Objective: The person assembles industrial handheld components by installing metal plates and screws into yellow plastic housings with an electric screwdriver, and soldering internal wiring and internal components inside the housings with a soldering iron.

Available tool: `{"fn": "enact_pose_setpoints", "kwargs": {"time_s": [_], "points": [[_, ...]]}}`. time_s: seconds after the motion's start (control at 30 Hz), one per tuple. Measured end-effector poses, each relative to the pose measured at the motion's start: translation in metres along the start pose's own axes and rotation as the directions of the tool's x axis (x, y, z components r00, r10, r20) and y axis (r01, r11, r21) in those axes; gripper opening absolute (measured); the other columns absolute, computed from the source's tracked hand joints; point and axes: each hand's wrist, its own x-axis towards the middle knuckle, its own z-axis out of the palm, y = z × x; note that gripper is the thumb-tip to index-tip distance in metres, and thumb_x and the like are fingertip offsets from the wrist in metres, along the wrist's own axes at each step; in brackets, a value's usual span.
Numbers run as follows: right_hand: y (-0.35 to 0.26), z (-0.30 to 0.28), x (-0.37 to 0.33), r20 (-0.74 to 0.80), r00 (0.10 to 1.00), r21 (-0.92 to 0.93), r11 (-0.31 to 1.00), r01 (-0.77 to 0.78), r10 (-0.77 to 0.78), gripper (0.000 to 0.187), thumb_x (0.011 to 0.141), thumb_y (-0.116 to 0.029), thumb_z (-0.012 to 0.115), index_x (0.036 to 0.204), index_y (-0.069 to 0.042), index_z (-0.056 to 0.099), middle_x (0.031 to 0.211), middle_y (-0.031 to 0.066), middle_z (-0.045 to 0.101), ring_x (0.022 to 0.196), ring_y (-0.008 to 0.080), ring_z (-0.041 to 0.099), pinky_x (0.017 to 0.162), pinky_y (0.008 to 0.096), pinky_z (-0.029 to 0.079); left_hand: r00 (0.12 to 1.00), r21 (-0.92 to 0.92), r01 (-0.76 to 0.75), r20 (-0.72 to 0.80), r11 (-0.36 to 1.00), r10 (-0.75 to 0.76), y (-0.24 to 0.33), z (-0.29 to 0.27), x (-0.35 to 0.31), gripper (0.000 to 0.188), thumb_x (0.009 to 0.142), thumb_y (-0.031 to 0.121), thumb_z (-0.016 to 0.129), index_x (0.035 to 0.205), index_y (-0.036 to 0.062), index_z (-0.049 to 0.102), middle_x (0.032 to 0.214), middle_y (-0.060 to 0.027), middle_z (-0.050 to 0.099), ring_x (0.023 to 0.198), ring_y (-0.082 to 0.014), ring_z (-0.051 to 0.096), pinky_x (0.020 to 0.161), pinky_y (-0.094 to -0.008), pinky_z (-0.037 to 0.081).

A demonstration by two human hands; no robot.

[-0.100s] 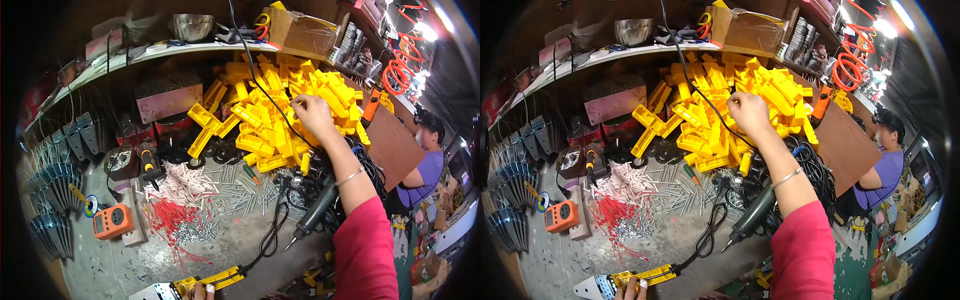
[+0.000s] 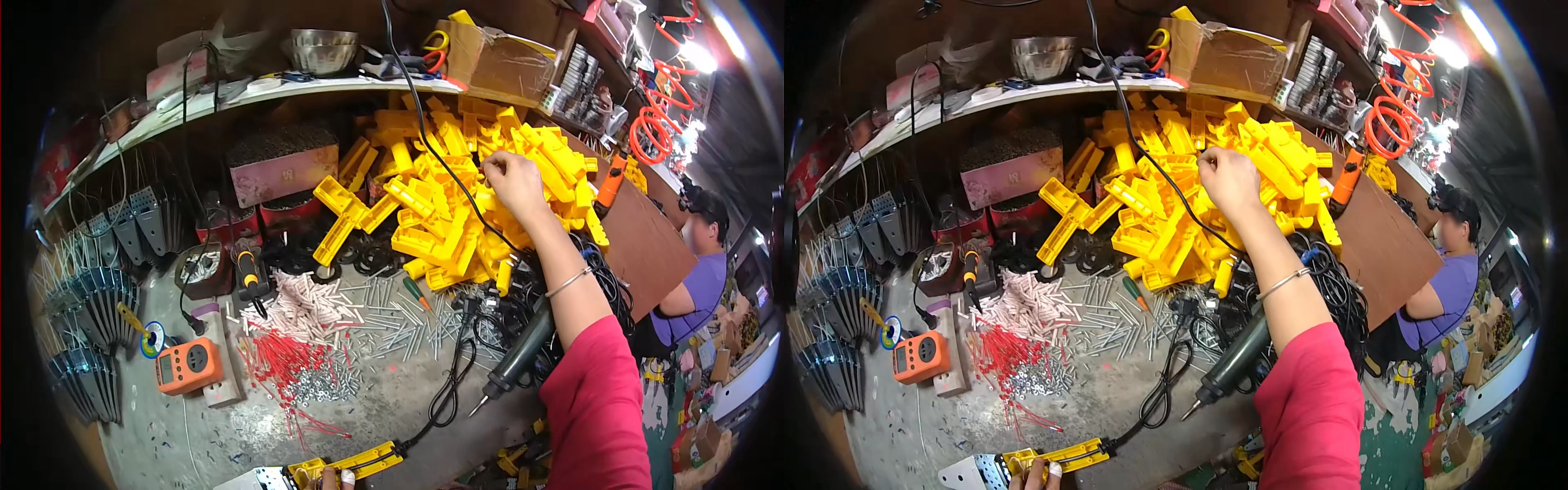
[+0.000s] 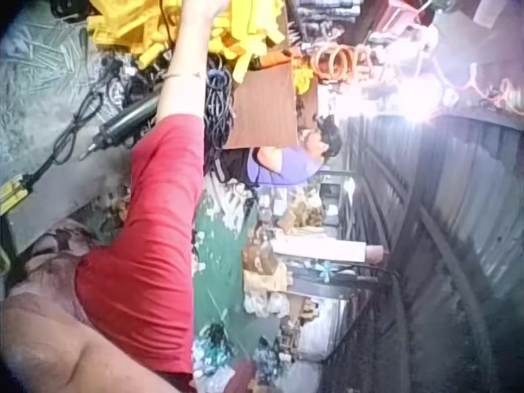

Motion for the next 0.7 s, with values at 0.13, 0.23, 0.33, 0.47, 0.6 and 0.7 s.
{"fn": "enact_pose_setpoints", "kwargs": {"time_s": [0.13,0.23,0.33,0.47,0.6,0.7], "points": [[0.007,0.008,0.026,-0.094,0.992,-0.202,0.977,0.062,-0.082,0.02,0.083,-0.025,0.061,0.096,-0.013,0.07,0.101,0.0121,0.069,0.095,0.0307,0.065,0.085,0.0431,0.051,0.999,-0.01,0.002,0.04,1.0,-0.002,0.004,-0.01,0.004,0.062,0.08,0.012,0.058,0.14,0.0054,0.044,0.138,-0.0172,0.046,0.114,-0.0428,0.053,0.077,-0.0391,0.057],[0.007,0.012,0.045,0.027,0.999,-0.244,0.969,0.025,-0.019,0.023,0.082,-0.025,0.062,0.1,-0.013,0.07,0.107,0.0123,0.068,0.103,0.0304,0.062,0.092,0.0415,0.049,0.998,0.014,-0.048,0.029,0.999,0.048,-0.002,-0.007,0.005,0.063,0.08,0.013,0.058,0.14,0.0051,0.043,0.139,-0.0174,0.045,0.115,-0.0428,0.052,0.077,-0.0389,0.057],[-0.005,0.005,0.054,-0.178,0.969,-0.31,0.944,0.111,-0.172,0.023,0.082,-0.025,0.061,0.1,-0.013,0.07,0.106,0.0125,0.067,0.103,0.0296,0.062,0.091,0.0411,0.049,0.998,0.035,-0.063,0.002,0.997,0.063,-0.004,-0.006,0.008,0.064,0.079,0.013,0.058,0.141,0.0043,0.042,0.139,-0.0179,0.045,0.115,-0.043,0.053,0.077,-0.0382,0.057],[0.006,-0.004,0.082,-0.019,0.998,-0.214,0.975,0.054,-0.06,0.033,0.083,-0.029,0.062,0.111,-0.012,0.068,0.116,0.0145,0.065,0.11,0.0315,0.06,0.095,0.0387,0.048,0.997,-0.021,-0.014,0.079,1.0,0.015,-0.001,-0.006,0.006,0.065,0.079,0.015,0.059,0.141,0.0038,0.041,0.141,-0.0189,0.043,0.113,-0.043,0.053,0.075,-0.0393,0.058],[0.006,0.053,0.105,0.134,0.99,-0.061,0.998,-0.028,0.036,0.068,0.086,-0.043,0.06,0.135,0.002,0.046,0.136,0.0234,0.05,0.127,0.0349,0.048,0.106,0.0393,0.039,0.989,-0.042,0.003,0.149,0.999,0.004,0.0,-0.007,-0.004,0.067,0.078,0.014,0.06,0.142,0.0038,0.041,0.141,-0.0194,0.042,0.11,-0.0402,0.054,0.073,-0.0401,0.058],[0.037,0.096,0.128,0.078,0.978,-0.145,0.973,-0.179,0.191,0.071,0.084,-0.046,0.063,0.137,-0.001,0.046,0.138,0.0237,0.048,0.129,0.0353,0.046,0.11,0.0381,0.034,0.994,-0.079,-0.026,0.104,0.997,0.035,-0.002,-0.006,-0.005,0.068,0.077,0.013,0.059,0.142,0.0041,0.041,0.142,-0.0201,0.041,0.107,-0.0382,0.055,0.07,-0.0387,0.058]]}}
